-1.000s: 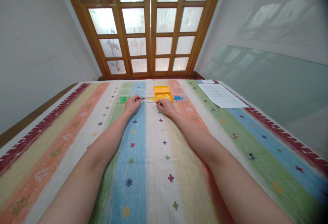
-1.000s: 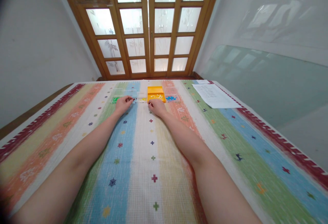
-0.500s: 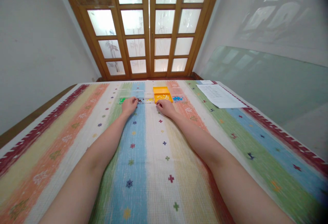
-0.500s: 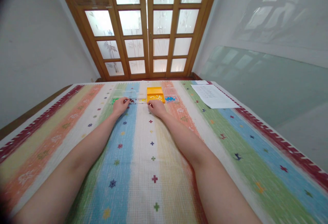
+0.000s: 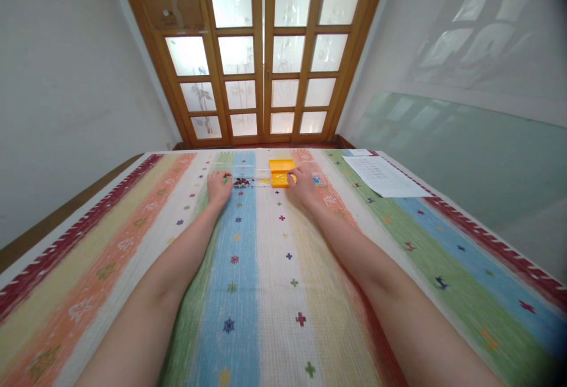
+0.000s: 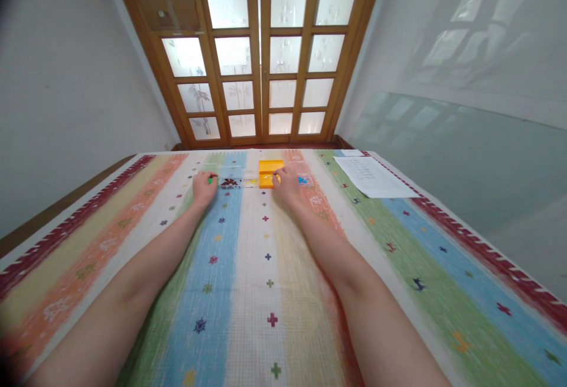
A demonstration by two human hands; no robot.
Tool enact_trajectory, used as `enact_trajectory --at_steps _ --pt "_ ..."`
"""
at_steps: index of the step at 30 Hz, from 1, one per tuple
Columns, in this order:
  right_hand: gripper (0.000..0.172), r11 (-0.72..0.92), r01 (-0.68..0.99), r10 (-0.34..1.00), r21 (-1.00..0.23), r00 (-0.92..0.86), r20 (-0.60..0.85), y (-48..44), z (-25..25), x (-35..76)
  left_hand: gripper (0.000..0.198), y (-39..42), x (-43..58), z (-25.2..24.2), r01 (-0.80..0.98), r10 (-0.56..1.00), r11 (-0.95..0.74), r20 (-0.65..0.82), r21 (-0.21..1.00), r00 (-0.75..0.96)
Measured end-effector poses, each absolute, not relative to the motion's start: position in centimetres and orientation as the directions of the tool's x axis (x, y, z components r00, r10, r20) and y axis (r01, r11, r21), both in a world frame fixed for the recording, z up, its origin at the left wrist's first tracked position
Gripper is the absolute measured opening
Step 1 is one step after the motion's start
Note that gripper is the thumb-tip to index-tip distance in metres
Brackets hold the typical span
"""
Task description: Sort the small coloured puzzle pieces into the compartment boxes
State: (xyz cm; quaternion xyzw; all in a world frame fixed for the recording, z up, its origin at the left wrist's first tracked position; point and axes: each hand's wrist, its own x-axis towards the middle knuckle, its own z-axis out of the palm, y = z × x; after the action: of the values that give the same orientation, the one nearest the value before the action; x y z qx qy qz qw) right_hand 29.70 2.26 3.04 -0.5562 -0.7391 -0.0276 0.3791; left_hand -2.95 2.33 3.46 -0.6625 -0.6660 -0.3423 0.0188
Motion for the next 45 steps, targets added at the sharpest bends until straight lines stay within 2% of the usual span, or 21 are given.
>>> enact_trajectory --at_steps 2,4,8,10,14,18,22,25,28,34,38,42,45 --pt "0.033 0.286 0.872 0.790 -0.397 0.020 0.613 3.2 3.9 30.9 0.034 2.7 -2.6 4.3 0.899 0.857 -0.103 0.497 0.425 -0.137" --pt "0.038 0.225 0.905 0.790 -0.362 0.048 0.612 4.0 4.6 32.0 0.034 3.1 -2.3 5.3 0.914 0.849 -0.133 0.520 0.384 -0.095" --pt "0.045 0.240 0.958 0.808 -0.158 -0.106 0.580 4.7 5.2 33.7 0.043 4.6 -3.1 6.8 0.951 0.846 -0.200 0.530 0.234 0.047" --pt "0.047 0.235 0.966 0.830 -0.103 -0.145 0.539 4.9 5.2 34.5 0.051 5.4 -4.6 7.1 0.957 0.864 -0.242 0.485 0.160 0.137" --pt "0.041 0.245 0.967 0.880 -0.071 -0.192 0.434 5.1 5.1 36.1 0.056 6.4 -7.7 6.7 0.953 0.912 -0.282 0.340 0.112 0.230" --pt "0.040 0.293 0.952 0.886 -0.091 -0.235 0.400 5.1 4.6 37.0 0.056 6.3 -8.6 5.7 0.950 0.907 -0.305 0.325 0.074 0.266" --pt "0.046 0.343 0.930 0.897 -0.131 -0.283 0.340 4.7 3.0 37.2 0.057 5.3 -8.2 3.8 0.924 0.902 -0.365 0.291 0.112 0.320" --pt "0.049 0.351 0.931 0.907 -0.101 -0.311 0.283 4.1 1.6 37.4 0.057 4.5 -8.1 2.3 0.916 0.901 -0.378 0.279 0.132 0.332" --pt "0.061 0.337 0.939 0.920 -0.068 -0.312 0.238 3.6 0.8 37.5 0.063 3.9 -8.2 1.1 0.924 0.911 -0.367 0.242 0.110 0.333" --pt "0.074 0.314 0.946 0.941 -0.082 -0.299 0.157 3.4 0.7 37.5 0.072 3.4 -8.2 0.6 0.924 0.916 -0.373 0.193 0.082 0.353" --pt "0.075 0.296 0.952 0.948 -0.079 -0.283 0.149 3.3 0.9 37.2 0.071 3.2 -8.0 0.6 0.922 0.919 -0.370 0.189 0.113 0.346" --pt "0.070 0.277 0.958 0.956 -0.079 -0.266 0.124 3.6 1.7 36.8 0.061 3.7 -7.7 0.7 0.909 0.917 -0.330 0.317 0.254 0.244" --pt "0.060 0.235 0.964 0.968 -0.127 -0.221 0.121 4.7 2.7 36.5 0.058 4.7 -7.0 1.3 0.878 0.873 -0.349 0.454 0.327 0.178"
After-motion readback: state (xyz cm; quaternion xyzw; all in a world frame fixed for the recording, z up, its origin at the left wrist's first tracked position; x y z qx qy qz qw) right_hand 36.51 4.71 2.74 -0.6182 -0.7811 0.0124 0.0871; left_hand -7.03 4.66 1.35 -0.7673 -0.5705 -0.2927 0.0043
